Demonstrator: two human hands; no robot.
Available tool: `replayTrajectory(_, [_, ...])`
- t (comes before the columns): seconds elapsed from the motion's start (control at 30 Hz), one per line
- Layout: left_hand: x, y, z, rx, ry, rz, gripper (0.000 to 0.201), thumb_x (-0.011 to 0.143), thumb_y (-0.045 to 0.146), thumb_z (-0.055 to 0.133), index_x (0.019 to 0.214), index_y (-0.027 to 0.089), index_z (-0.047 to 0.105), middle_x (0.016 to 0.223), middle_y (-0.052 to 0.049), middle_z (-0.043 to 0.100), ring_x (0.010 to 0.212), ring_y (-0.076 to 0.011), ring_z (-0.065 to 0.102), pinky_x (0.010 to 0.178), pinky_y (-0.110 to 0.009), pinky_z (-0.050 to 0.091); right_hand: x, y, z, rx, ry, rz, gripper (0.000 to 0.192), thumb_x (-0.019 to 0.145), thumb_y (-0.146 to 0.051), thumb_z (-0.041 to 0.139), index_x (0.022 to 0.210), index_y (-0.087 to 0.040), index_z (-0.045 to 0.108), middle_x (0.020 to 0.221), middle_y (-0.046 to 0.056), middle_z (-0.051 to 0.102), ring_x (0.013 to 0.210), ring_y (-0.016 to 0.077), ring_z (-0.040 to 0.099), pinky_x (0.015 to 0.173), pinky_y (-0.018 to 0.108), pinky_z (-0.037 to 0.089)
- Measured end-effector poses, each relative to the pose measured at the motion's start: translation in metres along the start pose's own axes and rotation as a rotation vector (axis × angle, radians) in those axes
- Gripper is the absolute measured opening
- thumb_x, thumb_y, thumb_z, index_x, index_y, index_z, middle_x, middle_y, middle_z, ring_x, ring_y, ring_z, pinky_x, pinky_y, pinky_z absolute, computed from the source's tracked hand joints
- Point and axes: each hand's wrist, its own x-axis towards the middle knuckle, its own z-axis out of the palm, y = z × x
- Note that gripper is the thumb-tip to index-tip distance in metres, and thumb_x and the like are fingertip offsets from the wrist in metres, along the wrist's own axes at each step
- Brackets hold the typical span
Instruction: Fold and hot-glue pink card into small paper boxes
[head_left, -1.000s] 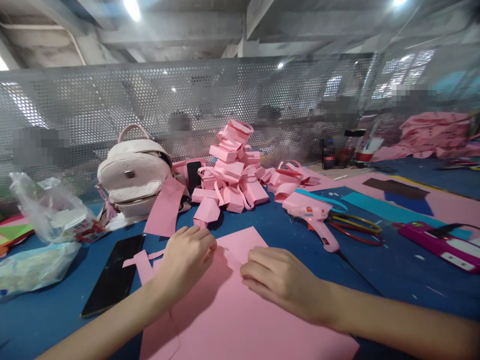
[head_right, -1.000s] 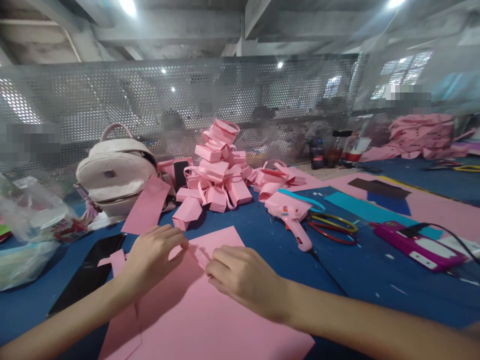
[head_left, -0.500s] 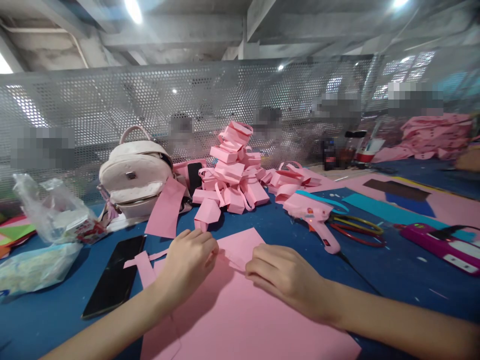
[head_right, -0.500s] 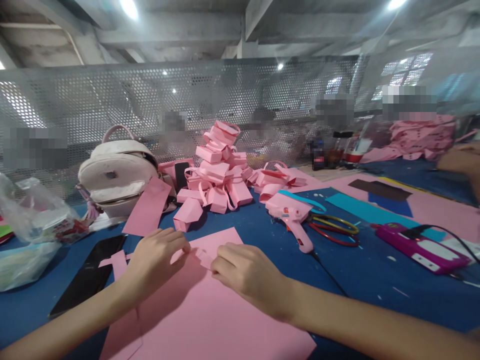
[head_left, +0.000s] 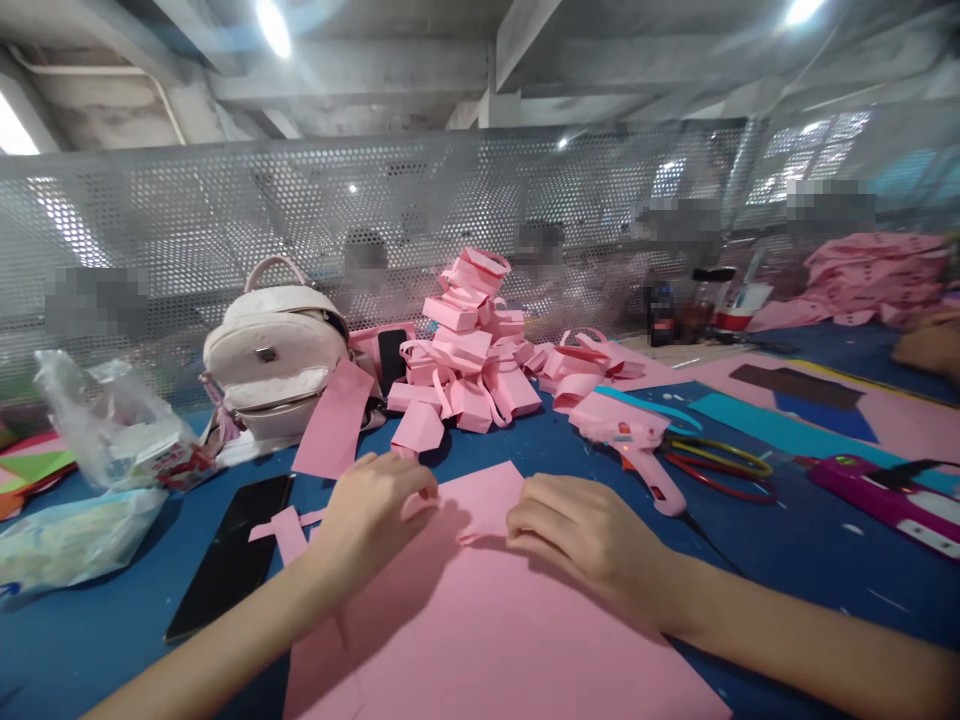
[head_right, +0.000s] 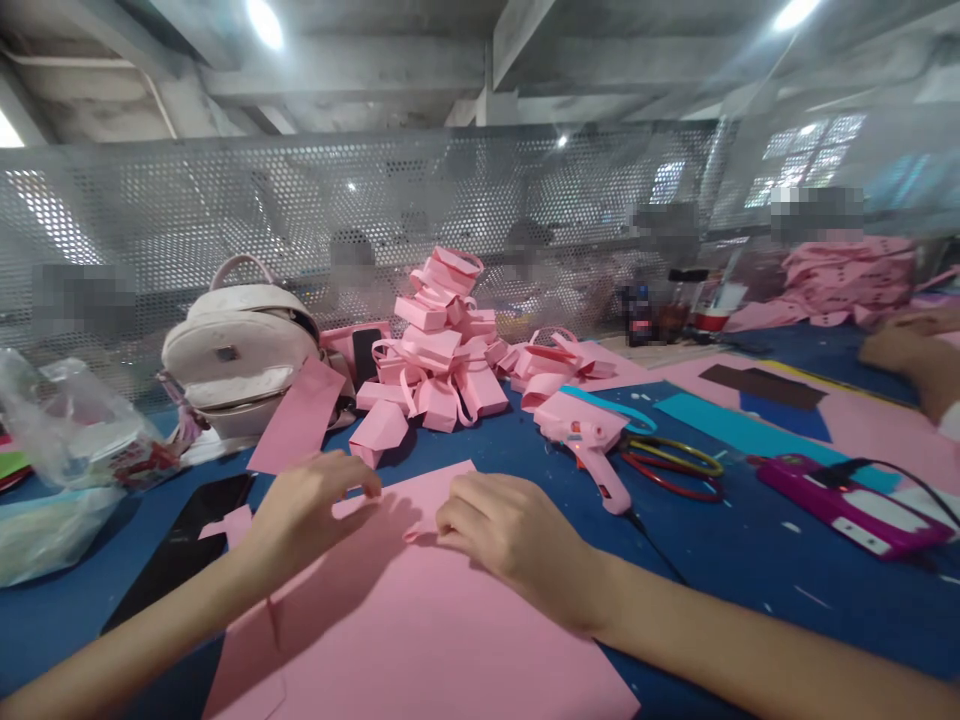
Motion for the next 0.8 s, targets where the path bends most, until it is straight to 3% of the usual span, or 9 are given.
replayTrajectory(0.1, [0.012, -0.022, -0.005, -0.057, 0.080, -0.110, 0.003, 0.092, 0.022, 0.063, 0.094, 0.023, 0.065, 0.095, -0.001, 0.072, 0.087, -0.0214, 0.067, 0.071, -0.031, 0.048, 0.006, 0.002, -0.009, 0.009, -0.015, 0.027, 0.047, 0.110, -0.037, 0.034, 0.079, -0.018, 0.063, 0.074, 0.002, 0.063, 0.067, 0.0136, 0.055, 0.064, 0.027, 0.037])
replayTrajectory(0.2, [0.023, -0.045, 0.009, -0.102, 0.131, -0.192, 0.036, 0.088, 0.027, 0.068, 0.121, 0.022, 0.055, 0.122, -0.009, 0.063, 0.114, -0.0276, 0.061, 0.089, -0.040, 0.052, 0.010, 0.004, -0.018, 0.044, -0.066, 0.109, 0.046, 0.109, -0.042, 0.035, 0.080, -0.019, 0.062, 0.076, 0.002, 0.064, 0.068, 0.0146, 0.058, 0.065, 0.027, 0.039])
replayTrajectory(0.3, [0.032, -0.059, 0.037, -0.158, 0.121, -0.253, 0.063, 0.079, 0.026, 0.079, 0.133, 0.021, 0.048, 0.131, -0.012, 0.057, 0.118, -0.0295, 0.060, 0.095, -0.044, 0.053, 0.014, 0.007, -0.026, 0.071, -0.119, 0.218, 0.043, 0.107, -0.045, 0.039, 0.081, -0.019, 0.062, 0.080, 0.003, 0.064, 0.071, 0.0162, 0.059, 0.065, 0.027, 0.040])
replayTrajectory(0.47, [0.044, -0.070, 0.065, -0.257, 0.073, -0.280, 0.039, 0.096, 0.031, 0.066, 0.132, 0.017, 0.056, 0.132, -0.011, 0.060, 0.113, -0.0279, 0.064, 0.093, -0.049, 0.055, 0.024, 0.009, -0.038, 0.101, -0.130, 0.275, 0.031, 0.103, -0.038, 0.050, 0.082, -0.020, 0.063, 0.076, 0.001, 0.061, 0.069, 0.0157, 0.058, 0.063, 0.026, 0.038])
replayTrajectory(0.8, [0.044, -0.086, 0.060, -0.376, 0.031, -0.325, 0.034, 0.098, 0.032, 0.064, 0.129, 0.018, 0.060, 0.129, -0.010, 0.063, 0.109, -0.0256, 0.066, 0.091, -0.047, 0.057, 0.050, 0.006, -0.044, 0.091, -0.137, 0.316, 0.013, 0.093, -0.023, 0.064, 0.081, -0.020, 0.065, 0.078, -0.001, 0.063, 0.070, 0.0146, 0.057, 0.063, 0.025, 0.036])
